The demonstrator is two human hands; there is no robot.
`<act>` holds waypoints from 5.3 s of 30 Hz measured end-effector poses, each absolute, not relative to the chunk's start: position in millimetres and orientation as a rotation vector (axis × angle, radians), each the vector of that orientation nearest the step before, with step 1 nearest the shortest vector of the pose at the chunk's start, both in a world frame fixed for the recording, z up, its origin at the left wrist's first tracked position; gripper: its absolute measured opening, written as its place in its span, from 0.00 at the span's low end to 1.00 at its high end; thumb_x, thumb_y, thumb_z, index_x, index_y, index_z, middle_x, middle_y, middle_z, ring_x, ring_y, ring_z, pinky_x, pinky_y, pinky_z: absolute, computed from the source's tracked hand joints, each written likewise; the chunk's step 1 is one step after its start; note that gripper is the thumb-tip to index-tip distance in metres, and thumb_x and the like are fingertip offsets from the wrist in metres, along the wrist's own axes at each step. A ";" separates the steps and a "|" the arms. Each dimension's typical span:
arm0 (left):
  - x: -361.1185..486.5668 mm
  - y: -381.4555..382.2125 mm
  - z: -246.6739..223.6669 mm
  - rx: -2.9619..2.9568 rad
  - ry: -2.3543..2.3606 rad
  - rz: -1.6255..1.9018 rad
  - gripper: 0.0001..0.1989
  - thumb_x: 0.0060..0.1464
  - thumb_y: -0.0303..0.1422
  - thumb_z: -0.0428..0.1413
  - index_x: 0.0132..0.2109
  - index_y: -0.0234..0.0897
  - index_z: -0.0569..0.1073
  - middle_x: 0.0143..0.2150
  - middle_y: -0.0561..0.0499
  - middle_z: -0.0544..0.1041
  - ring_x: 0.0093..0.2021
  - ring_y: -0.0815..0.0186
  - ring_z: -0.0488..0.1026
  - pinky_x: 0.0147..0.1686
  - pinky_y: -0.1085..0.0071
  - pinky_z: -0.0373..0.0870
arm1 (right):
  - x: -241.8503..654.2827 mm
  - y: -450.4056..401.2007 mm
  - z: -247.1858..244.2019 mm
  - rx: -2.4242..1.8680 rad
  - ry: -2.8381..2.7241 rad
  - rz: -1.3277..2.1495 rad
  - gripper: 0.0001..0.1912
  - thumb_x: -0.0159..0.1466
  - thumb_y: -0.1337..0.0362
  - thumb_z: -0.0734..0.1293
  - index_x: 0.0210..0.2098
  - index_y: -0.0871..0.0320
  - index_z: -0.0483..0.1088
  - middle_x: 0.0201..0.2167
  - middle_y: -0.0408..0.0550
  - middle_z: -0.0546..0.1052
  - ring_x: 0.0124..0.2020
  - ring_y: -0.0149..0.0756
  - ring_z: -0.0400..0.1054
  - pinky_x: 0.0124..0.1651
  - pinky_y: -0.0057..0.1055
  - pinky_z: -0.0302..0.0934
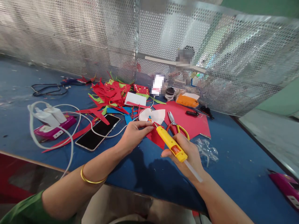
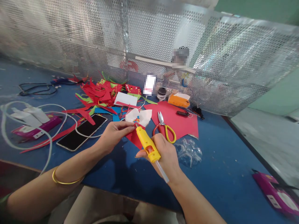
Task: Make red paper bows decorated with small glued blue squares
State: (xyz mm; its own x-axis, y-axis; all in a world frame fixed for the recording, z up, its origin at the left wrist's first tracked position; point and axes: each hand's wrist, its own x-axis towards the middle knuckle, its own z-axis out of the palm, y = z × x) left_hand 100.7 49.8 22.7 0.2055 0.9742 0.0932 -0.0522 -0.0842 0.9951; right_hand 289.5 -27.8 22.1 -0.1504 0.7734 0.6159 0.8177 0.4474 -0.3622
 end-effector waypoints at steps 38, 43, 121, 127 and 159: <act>100.7 48.1 25.5 1.387 1.003 1.111 0.09 0.47 0.36 0.65 0.36 0.37 0.84 0.37 0.47 0.84 0.36 0.63 0.78 0.40 0.68 0.73 | 294.2 -33.0 20.3 -1.426 -1.928 -0.033 0.23 0.63 0.40 0.64 0.31 0.53 0.60 0.23 0.40 0.71 0.19 0.30 0.64 0.23 0.27 0.55; 100.1 48.6 23.3 1.388 0.997 1.106 0.09 0.48 0.35 0.64 0.37 0.38 0.84 0.37 0.48 0.84 0.36 0.64 0.78 0.40 0.68 0.74 | 294.1 -33.9 21.6 -1.419 -1.929 -0.041 0.23 0.64 0.40 0.65 0.30 0.53 0.60 0.21 0.39 0.70 0.19 0.30 0.65 0.23 0.27 0.55; 104.9 39.7 20.9 1.714 0.832 0.885 0.07 0.52 0.35 0.61 0.29 0.36 0.78 0.36 0.50 0.79 0.39 0.66 0.73 0.43 0.67 0.68 | 286.0 -21.7 16.8 -1.352 -1.020 1.019 0.12 0.53 0.55 0.76 0.29 0.54 0.74 0.25 0.42 0.74 0.31 0.36 0.71 0.33 0.33 0.67; 106.5 38.3 19.8 1.751 0.761 0.834 0.07 0.52 0.34 0.62 0.28 0.36 0.78 0.34 0.50 0.79 0.38 0.64 0.74 0.44 0.66 0.68 | 281.4 -21.2 20.6 -1.341 -0.996 1.013 0.11 0.49 0.59 0.77 0.26 0.54 0.73 0.27 0.42 0.75 0.32 0.35 0.70 0.36 0.33 0.67; 107.1 35.0 25.3 1.582 0.796 0.551 0.14 0.47 0.40 0.64 0.21 0.38 0.77 0.30 0.49 0.78 0.33 0.65 0.71 0.37 0.68 0.67 | 277.2 -23.0 18.7 -1.328 -1.002 1.040 0.10 0.48 0.62 0.76 0.27 0.55 0.73 0.28 0.42 0.78 0.33 0.36 0.72 0.39 0.35 0.68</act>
